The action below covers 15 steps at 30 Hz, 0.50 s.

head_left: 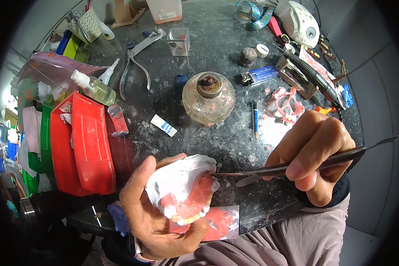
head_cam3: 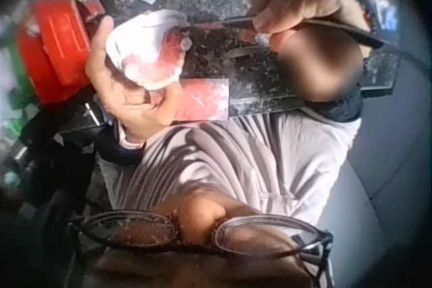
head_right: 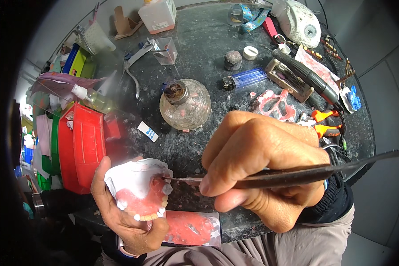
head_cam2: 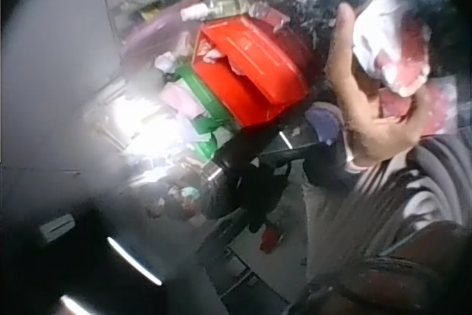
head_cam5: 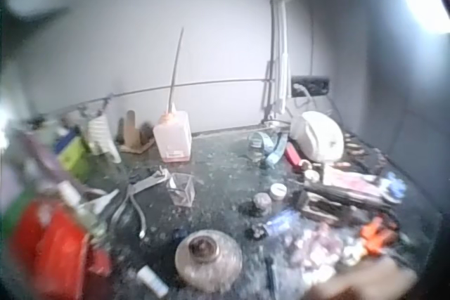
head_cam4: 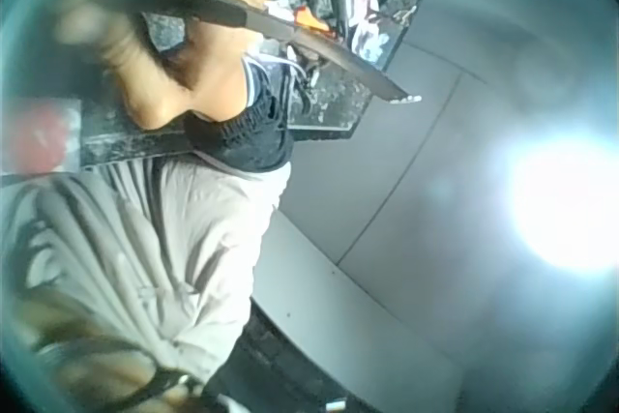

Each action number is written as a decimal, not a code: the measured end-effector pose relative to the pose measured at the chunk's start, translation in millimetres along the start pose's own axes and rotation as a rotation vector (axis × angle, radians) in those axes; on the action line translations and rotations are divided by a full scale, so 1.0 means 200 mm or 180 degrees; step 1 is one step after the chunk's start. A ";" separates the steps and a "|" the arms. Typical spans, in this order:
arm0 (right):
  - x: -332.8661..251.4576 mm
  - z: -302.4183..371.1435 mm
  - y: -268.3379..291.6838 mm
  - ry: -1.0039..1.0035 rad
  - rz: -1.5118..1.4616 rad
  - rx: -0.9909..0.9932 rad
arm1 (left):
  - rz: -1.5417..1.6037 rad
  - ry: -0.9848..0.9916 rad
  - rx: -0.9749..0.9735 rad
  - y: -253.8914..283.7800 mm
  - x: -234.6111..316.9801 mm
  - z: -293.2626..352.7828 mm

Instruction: The person shapes a wax denture base on a plaster model using a carving tool and heat from a burner. The person repeatedly heats the metal tool in the flame, then uses it to smooth and contour the pink wax around the artificial teeth on the model.

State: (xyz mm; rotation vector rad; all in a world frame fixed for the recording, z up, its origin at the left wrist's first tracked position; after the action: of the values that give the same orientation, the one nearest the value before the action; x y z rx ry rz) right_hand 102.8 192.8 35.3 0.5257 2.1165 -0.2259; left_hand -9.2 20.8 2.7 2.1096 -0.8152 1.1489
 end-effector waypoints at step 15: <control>0.00 -0.01 0.00 0.0130 0.0206 -0.0114 | 0.0160 -0.0013 -0.0280 0.00 0.02 -0.02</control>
State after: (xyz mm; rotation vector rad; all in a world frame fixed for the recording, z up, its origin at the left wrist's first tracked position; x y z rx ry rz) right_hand 101.4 193.2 36.2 0.5810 2.1353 -0.1413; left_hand -9.4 22.8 7.9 2.0309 -0.9087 1.1143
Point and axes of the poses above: each hand's wrist, its own z-axis away from the middle knuckle, its own y-axis out of the back of the hand, x = y × z, the point moved 2 cm from there along -z, towards the middle knuckle, and after that the axes turned 1 degree about -x, right-handed, at the moved point
